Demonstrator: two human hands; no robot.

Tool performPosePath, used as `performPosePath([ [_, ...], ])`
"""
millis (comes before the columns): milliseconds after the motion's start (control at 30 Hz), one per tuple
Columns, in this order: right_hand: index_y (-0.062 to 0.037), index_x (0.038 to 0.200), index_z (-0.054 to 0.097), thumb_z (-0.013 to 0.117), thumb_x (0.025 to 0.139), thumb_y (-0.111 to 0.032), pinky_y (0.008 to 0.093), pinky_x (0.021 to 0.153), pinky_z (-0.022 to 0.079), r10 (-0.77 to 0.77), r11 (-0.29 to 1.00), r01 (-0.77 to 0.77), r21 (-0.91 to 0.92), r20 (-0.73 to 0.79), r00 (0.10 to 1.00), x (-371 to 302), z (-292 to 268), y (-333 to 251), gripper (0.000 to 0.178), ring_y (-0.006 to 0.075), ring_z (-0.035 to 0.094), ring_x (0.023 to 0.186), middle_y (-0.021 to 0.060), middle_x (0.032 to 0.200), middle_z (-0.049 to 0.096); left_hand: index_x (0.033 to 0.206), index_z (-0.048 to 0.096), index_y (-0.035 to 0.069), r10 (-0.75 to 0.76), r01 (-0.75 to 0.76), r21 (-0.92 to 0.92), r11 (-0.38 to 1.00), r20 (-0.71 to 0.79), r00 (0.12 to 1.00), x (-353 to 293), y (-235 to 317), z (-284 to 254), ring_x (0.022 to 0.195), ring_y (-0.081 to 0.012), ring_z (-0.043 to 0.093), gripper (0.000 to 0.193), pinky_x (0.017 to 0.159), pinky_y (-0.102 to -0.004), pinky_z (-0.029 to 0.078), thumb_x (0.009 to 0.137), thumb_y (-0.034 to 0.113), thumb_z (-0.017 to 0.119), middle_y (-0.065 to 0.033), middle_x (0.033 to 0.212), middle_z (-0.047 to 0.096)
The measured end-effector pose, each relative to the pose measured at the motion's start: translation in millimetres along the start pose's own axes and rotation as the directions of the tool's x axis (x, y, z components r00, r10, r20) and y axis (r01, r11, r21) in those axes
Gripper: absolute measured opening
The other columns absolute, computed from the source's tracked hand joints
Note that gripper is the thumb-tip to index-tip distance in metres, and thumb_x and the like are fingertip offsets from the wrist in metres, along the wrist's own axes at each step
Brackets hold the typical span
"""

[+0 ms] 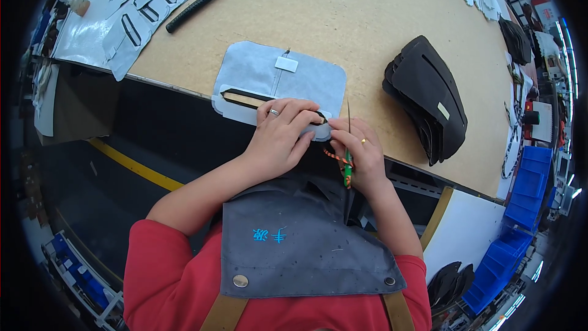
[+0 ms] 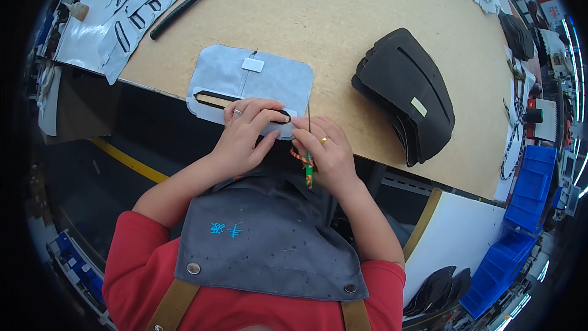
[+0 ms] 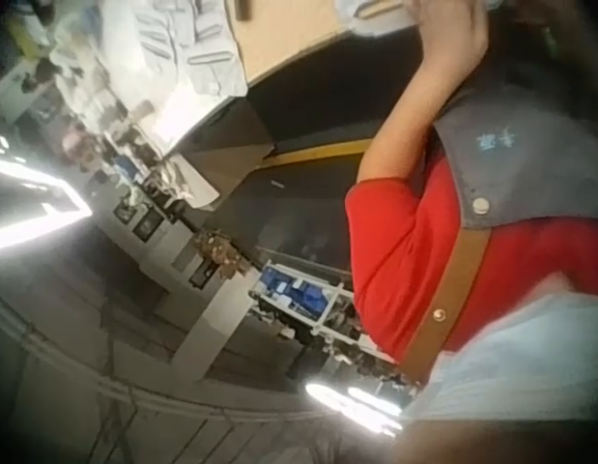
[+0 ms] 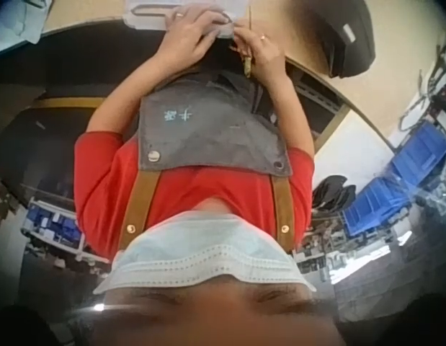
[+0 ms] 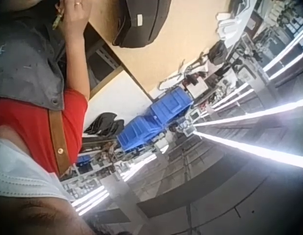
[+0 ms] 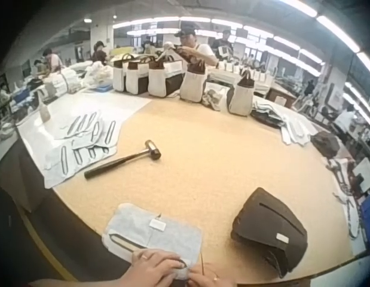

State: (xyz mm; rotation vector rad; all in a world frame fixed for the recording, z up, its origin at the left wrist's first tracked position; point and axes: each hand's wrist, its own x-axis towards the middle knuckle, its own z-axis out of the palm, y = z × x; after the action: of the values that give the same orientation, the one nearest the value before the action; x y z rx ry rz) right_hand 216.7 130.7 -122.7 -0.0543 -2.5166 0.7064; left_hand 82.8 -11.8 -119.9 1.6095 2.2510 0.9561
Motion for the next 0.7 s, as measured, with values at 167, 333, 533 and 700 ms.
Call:
performPosePath([
  [167, -0.0037, 0.093, 0.057, 0.066, 0.068, 0.000, 0.0379, 0.083, 0.047, 0.039, 0.999, -0.040, 0.027, 0.047, 0.998, 7, 1, 6, 0.027, 0.0267, 0.060, 0.098, 0.0083, 0.102, 0.064, 0.102, 0.057, 0.014, 0.020, -0.020, -0.002, 1.000, -0.010, 1.000, 1, -1, 0, 0.110, -0.0200, 0.046, 0.025, 0.095, -0.0398, 0.025, 0.078, 0.010, 0.059, -0.0016, 0.115, 0.052],
  [333, -0.0035, 0.094, 0.057, 0.065, 0.068, 0.000, 0.0377, 0.082, 0.047, 0.048, 0.998, -0.050, 0.033, 0.057, 0.997, 5, -1, 6, 0.027, 0.0267, 0.060, 0.098, 0.0073, 0.102, 0.064, 0.105, 0.060, 0.017, 0.197, -0.186, 0.179, 0.966, -0.045, 0.979, -3, -7, 5, 0.111, -0.0179, 0.047, 0.032, 0.094, -0.0377, 0.026, 0.074, 0.009, 0.062, 0.0001, 0.118, 0.052],
  [533, -0.0043, 0.098, 0.056, 0.065, 0.068, 0.000, 0.0382, 0.083, 0.047, 0.072, 0.996, -0.074, 0.039, 0.065, 0.995, 2, 2, 7, 0.031, 0.0271, 0.059, 0.099, 0.0071, 0.105, 0.063, 0.106, 0.060, 0.018, 0.239, -0.225, 0.261, 0.939, -0.023, 0.971, -9, -10, 8, 0.114, -0.0187, 0.044, 0.034, 0.098, -0.0391, 0.025, 0.073, 0.010, 0.064, -0.0009, 0.123, 0.048],
  [700, -0.0066, 0.106, 0.052, 0.067, 0.067, -0.003, 0.0388, 0.089, 0.046, 0.003, 1.000, -0.004, 0.009, 0.069, 0.998, -2, -2, 0, 0.041, 0.0261, 0.059, 0.098, 0.0079, 0.111, 0.059, 0.121, 0.050, 0.019, 0.165, -0.157, -0.137, 0.978, 0.045, 0.985, -10, -18, -8, 0.121, -0.0230, 0.040, 0.051, 0.104, -0.0427, 0.020, 0.073, 0.013, 0.067, -0.0030, 0.125, 0.045],
])
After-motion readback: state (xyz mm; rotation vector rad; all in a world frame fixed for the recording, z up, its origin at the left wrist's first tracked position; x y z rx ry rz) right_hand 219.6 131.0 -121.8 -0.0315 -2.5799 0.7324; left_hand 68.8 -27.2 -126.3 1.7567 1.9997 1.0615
